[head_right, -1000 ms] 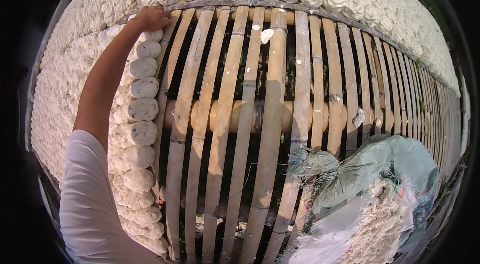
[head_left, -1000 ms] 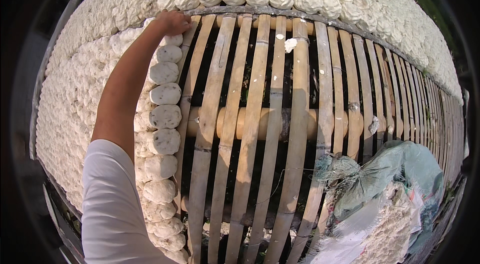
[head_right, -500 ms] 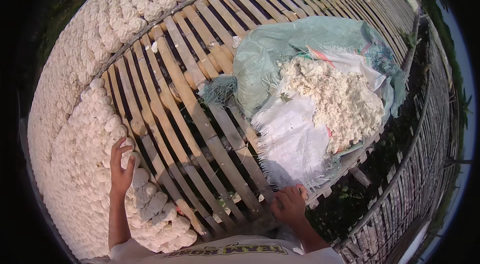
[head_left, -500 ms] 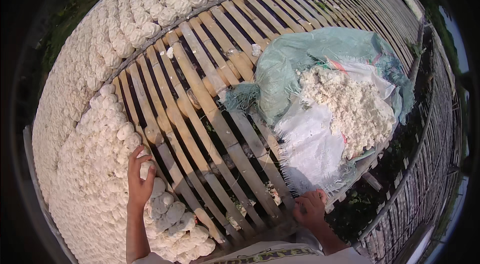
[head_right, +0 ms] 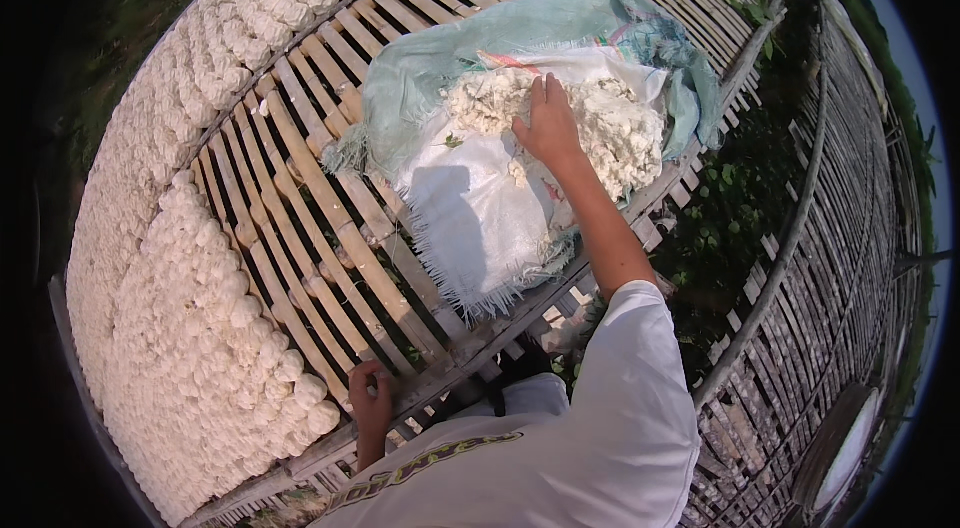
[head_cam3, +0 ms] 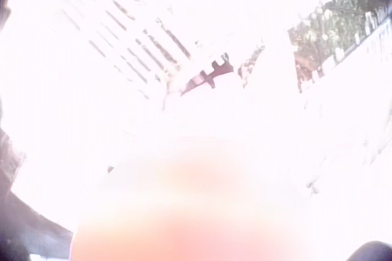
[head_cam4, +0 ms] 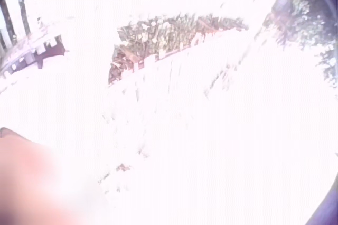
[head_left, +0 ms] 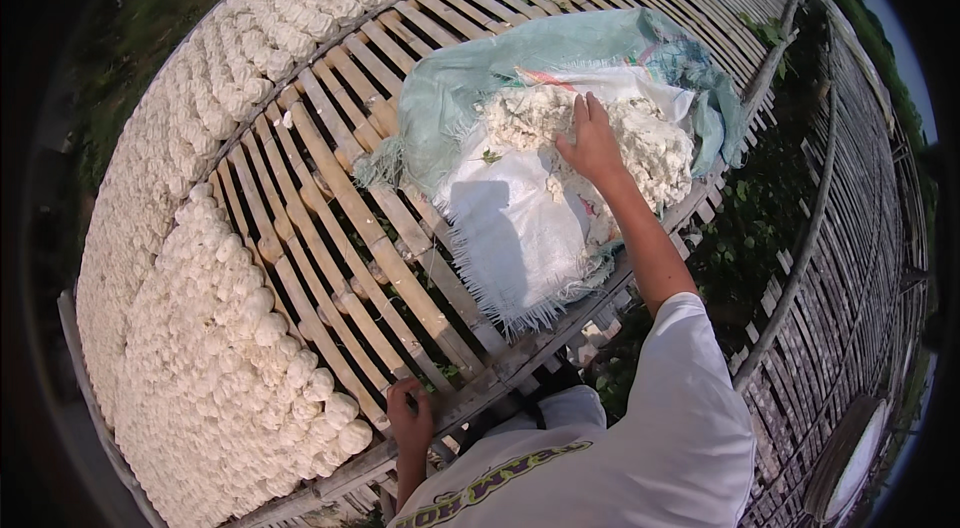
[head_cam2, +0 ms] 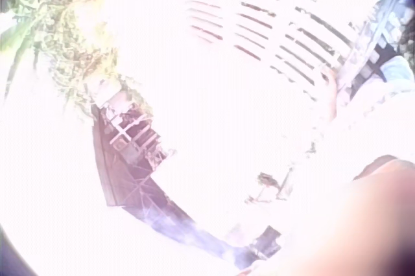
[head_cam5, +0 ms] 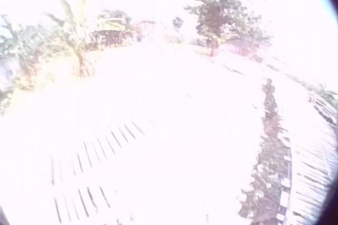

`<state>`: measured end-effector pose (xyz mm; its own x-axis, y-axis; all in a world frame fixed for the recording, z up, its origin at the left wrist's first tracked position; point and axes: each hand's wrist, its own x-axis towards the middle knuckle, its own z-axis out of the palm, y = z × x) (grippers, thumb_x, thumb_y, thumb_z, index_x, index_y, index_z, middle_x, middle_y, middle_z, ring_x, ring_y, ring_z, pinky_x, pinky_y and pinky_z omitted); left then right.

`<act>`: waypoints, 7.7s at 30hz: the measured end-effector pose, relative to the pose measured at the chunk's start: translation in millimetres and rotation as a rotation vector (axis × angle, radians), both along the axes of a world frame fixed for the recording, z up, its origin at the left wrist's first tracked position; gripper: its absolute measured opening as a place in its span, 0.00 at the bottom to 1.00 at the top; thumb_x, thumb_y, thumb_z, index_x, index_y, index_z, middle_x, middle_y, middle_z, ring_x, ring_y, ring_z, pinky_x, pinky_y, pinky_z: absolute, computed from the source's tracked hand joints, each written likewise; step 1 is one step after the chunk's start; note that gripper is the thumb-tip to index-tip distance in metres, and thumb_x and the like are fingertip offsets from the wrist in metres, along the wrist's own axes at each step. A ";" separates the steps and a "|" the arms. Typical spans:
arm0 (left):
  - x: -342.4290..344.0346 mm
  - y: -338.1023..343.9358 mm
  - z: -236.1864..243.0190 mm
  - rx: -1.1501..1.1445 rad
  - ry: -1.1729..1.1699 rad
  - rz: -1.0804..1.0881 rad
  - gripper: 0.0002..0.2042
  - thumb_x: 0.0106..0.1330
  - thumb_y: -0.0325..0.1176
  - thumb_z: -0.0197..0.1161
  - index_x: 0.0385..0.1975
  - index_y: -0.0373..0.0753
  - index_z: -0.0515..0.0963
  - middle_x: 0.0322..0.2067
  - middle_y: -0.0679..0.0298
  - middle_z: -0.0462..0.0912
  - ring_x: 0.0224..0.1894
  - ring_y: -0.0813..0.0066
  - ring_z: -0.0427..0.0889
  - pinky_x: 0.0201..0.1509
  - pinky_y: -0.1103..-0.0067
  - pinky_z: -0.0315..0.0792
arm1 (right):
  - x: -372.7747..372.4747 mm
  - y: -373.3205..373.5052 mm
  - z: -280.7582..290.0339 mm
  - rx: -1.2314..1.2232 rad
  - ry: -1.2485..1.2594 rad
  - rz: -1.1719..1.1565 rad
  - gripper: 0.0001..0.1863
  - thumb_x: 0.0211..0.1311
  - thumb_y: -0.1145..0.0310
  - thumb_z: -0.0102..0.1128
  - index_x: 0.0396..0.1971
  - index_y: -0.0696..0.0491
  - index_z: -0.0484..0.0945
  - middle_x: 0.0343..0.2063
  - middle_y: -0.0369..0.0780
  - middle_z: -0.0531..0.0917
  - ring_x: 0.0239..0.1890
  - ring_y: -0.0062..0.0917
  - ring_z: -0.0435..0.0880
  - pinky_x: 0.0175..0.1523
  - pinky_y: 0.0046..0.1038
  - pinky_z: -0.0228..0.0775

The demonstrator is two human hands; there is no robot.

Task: The person repeatedly scoops a white dough-like material from a cloth-lined pile, rolls it into a ball between both hands, and places the finished ball onto a bamboo drying rack. This cycle continues throughout the clip, gradually filling the rack with uniform dough balls.

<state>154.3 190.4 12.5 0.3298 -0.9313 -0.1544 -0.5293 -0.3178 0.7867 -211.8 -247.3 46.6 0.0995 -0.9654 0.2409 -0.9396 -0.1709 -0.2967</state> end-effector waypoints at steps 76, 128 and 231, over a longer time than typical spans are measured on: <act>-21.4 -8.2 -2.3 0.179 -0.199 0.414 0.15 0.62 0.31 0.67 0.48 0.32 0.80 0.36 0.55 0.87 0.37 0.62 0.88 0.43 0.68 0.80 | 89.2 -165.1 -23.5 0.629 0.276 0.573 0.41 0.60 0.40 0.61 0.56 0.64 0.82 0.56 0.57 0.85 0.60 0.48 0.84 0.67 0.43 0.75; -17.2 -2.7 -11.5 0.099 -0.196 0.456 0.11 0.64 0.33 0.67 0.41 0.32 0.82 0.31 0.54 0.87 0.33 0.61 0.88 0.41 0.68 0.80 | 18.3 -148.0 -15.3 0.244 0.316 0.583 0.22 0.53 0.61 0.78 0.49 0.50 0.87 0.43 0.50 0.90 0.48 0.44 0.90 0.55 0.41 0.84; -227.8 -120.8 253.0 -0.400 1.795 -0.895 0.12 0.75 0.32 0.63 0.52 0.34 0.79 0.59 0.42 0.72 0.63 0.49 0.77 0.65 0.59 0.71 | -52.6 165.4 -42.7 0.099 -0.737 0.356 0.08 0.68 0.78 0.62 0.43 0.59 0.86 0.36 0.44 0.86 0.37 0.28 0.85 0.46 0.28 0.76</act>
